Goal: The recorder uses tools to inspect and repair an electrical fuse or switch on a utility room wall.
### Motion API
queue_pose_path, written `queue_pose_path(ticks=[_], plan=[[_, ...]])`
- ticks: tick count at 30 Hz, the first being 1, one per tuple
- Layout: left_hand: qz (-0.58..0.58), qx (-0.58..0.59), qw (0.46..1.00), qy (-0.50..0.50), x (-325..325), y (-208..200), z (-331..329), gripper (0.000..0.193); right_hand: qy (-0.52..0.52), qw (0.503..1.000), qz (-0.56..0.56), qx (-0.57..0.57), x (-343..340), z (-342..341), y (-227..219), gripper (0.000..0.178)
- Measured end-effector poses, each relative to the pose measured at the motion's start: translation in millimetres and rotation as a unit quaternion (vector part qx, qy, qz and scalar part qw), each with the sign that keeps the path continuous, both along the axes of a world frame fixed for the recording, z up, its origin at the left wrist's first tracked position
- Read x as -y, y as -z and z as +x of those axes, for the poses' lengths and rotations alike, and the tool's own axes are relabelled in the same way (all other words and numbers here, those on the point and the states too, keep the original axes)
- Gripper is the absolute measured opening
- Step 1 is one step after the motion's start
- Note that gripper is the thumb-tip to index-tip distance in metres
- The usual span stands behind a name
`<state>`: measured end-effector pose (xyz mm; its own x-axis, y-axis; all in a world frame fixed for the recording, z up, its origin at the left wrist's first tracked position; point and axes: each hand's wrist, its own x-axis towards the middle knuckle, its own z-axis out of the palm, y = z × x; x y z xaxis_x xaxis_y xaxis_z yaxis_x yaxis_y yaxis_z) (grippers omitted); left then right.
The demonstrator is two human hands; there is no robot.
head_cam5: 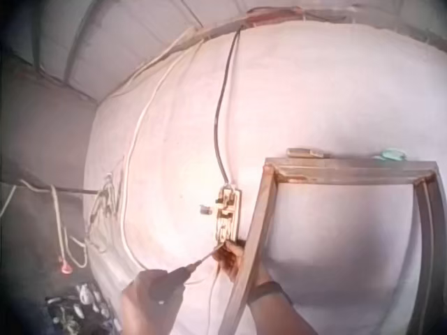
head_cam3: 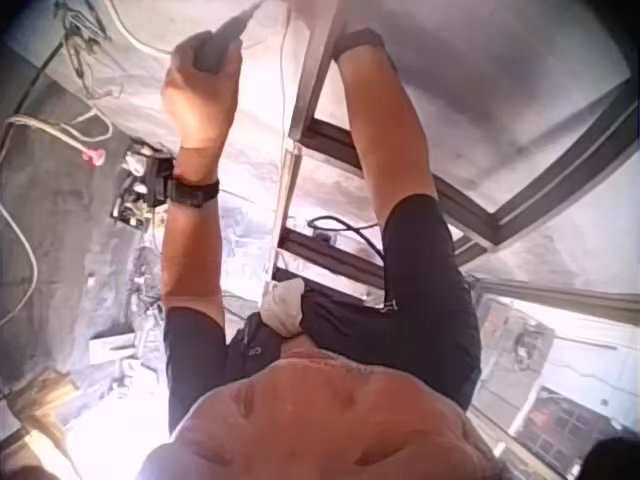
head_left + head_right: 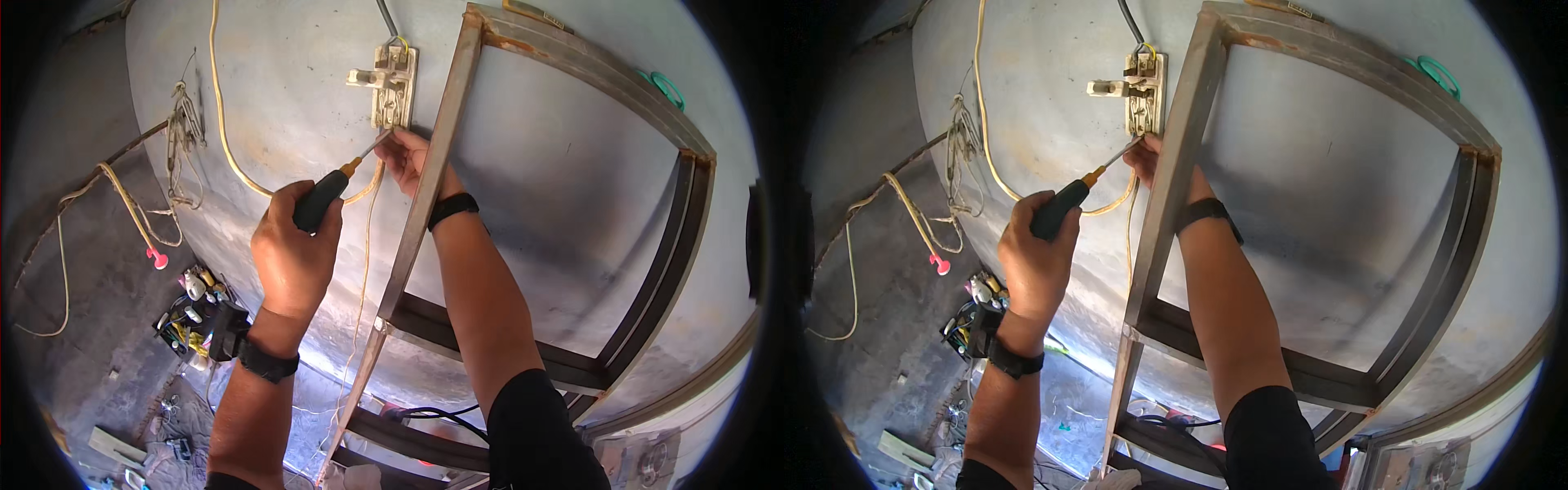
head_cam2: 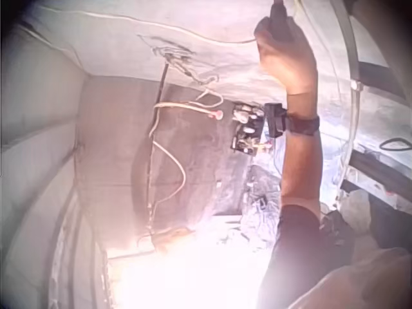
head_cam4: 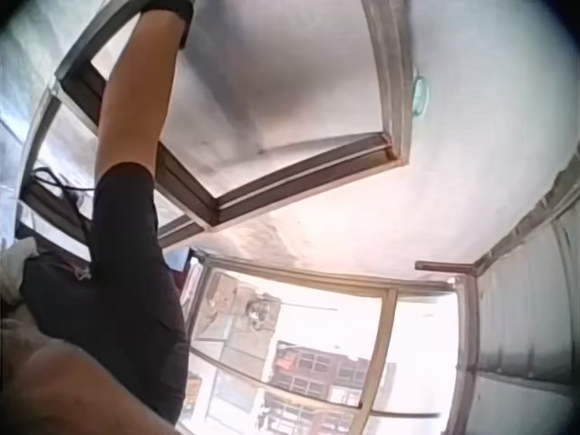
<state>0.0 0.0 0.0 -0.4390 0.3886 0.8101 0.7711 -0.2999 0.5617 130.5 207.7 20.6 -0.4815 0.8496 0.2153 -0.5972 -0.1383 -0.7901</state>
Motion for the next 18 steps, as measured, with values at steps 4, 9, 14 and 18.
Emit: queue_pose_path(ticks=[4, 9, 14, 18], plan=[[0.022, -0.100, 0.995, -0.012, 1, -12, -4, 0.032, 0.026, 0.999, -0.021, -0.013, 5, -2, -4, 0.016], [0.018, -0.143, 0.990, -0.006, 3, -25, -9, 0.031, 0.033, 0.998, -0.039, -0.039, 5, -4, -4, 0.015], [-0.002, -0.173, 0.985, 0.005, 5, -34, -13, 0.030, 0.021, 0.998, -0.028, -0.048, 6, -3, -4, 0.016], [0.007, -0.200, 0.980, 0.016, 4, -40, -20, 0.030, 0.012, 0.998, -0.033, -0.054, 6, -2, -3, 0.016]])
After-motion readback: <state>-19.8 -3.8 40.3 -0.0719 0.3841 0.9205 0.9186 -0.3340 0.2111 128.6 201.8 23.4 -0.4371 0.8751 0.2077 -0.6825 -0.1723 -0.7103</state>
